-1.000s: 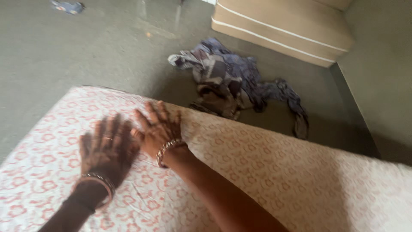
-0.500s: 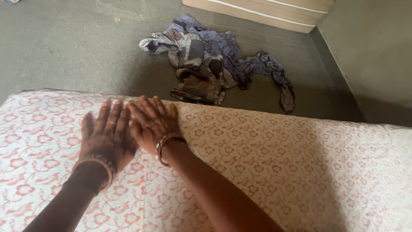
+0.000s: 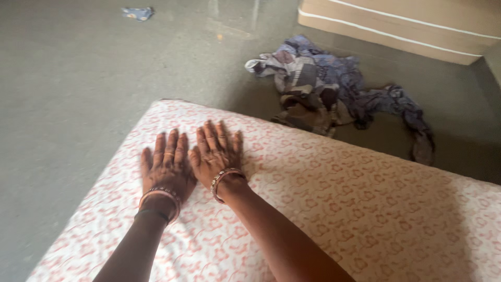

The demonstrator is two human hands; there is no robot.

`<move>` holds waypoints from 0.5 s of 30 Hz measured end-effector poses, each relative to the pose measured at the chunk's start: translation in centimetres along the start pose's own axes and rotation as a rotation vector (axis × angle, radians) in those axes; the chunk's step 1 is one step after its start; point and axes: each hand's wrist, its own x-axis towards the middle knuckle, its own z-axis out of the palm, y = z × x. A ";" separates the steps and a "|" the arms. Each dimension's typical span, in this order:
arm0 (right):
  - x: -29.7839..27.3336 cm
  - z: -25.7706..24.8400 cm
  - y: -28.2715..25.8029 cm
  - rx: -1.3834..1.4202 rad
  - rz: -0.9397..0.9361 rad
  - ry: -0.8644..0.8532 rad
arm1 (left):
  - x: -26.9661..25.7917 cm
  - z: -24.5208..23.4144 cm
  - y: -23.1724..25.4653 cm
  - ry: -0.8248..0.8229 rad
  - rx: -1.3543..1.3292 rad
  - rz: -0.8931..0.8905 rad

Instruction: The person smooths a patterned bed sheet on a mattress by hand, repeatedly pressing and pulling the fabric to remove wrinkles. The person works along the edges and across the surface of the sheet, ensuring it lies flat.

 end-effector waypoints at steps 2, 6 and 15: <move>-0.1 0.4 -2.9 0.052 -0.052 -0.036 | -2.0 0.2 -2.3 0.001 -0.080 -0.064; -1.0 -0.2 -8.4 0.048 -0.169 -0.204 | -5.2 1.7 -6.4 0.002 -0.117 -0.176; -11.1 0.3 -13.9 0.346 -0.759 -0.248 | -19.7 0.7 -14.1 0.020 -0.129 -0.367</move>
